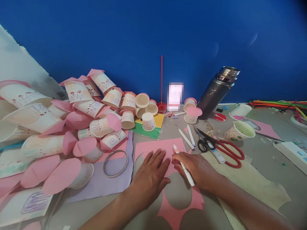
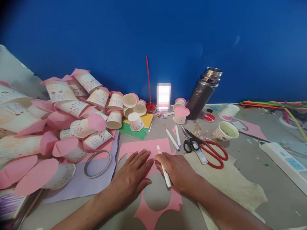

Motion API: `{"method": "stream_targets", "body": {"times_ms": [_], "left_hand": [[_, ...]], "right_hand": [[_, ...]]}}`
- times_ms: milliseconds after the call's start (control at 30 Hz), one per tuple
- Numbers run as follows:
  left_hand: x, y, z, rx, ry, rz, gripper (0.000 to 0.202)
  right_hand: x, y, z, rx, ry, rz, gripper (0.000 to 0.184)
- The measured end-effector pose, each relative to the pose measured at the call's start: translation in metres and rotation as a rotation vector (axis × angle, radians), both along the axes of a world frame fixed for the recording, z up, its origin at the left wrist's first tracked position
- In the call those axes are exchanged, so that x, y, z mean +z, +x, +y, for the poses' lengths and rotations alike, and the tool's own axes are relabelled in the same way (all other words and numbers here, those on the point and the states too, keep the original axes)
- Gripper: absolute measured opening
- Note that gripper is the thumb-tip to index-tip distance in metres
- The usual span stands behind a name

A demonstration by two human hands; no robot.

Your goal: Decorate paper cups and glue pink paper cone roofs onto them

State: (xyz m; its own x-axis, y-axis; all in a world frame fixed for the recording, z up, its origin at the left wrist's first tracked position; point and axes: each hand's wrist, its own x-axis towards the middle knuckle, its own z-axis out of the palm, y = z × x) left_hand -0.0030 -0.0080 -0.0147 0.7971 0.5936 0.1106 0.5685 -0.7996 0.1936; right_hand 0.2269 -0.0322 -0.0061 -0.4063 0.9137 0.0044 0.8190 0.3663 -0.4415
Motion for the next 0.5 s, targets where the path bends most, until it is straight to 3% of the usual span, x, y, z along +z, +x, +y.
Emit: {"method": "stream_targets", "body": {"times_ms": [133,267,367,500], "left_hand": [[-0.003,0.000,0.001,0.000,-0.014,-0.099,0.053],[0.003,-0.004,0.010,0.053,0.008,-0.345,0.030],[0.027,-0.019,0.018,0.171,0.018,-0.497,0.025],[0.080,-0.054,0.010,0.461,0.041,-0.603,0.023]], "right_hand": [[0.002,0.000,0.000,0.002,0.019,0.004,0.016],[-0.001,0.004,0.000,0.003,0.042,0.021,0.020],[-0.007,0.008,-0.001,0.010,0.086,0.076,0.024],[-0.013,0.012,-0.002,0.015,0.108,0.105,0.026]]}}
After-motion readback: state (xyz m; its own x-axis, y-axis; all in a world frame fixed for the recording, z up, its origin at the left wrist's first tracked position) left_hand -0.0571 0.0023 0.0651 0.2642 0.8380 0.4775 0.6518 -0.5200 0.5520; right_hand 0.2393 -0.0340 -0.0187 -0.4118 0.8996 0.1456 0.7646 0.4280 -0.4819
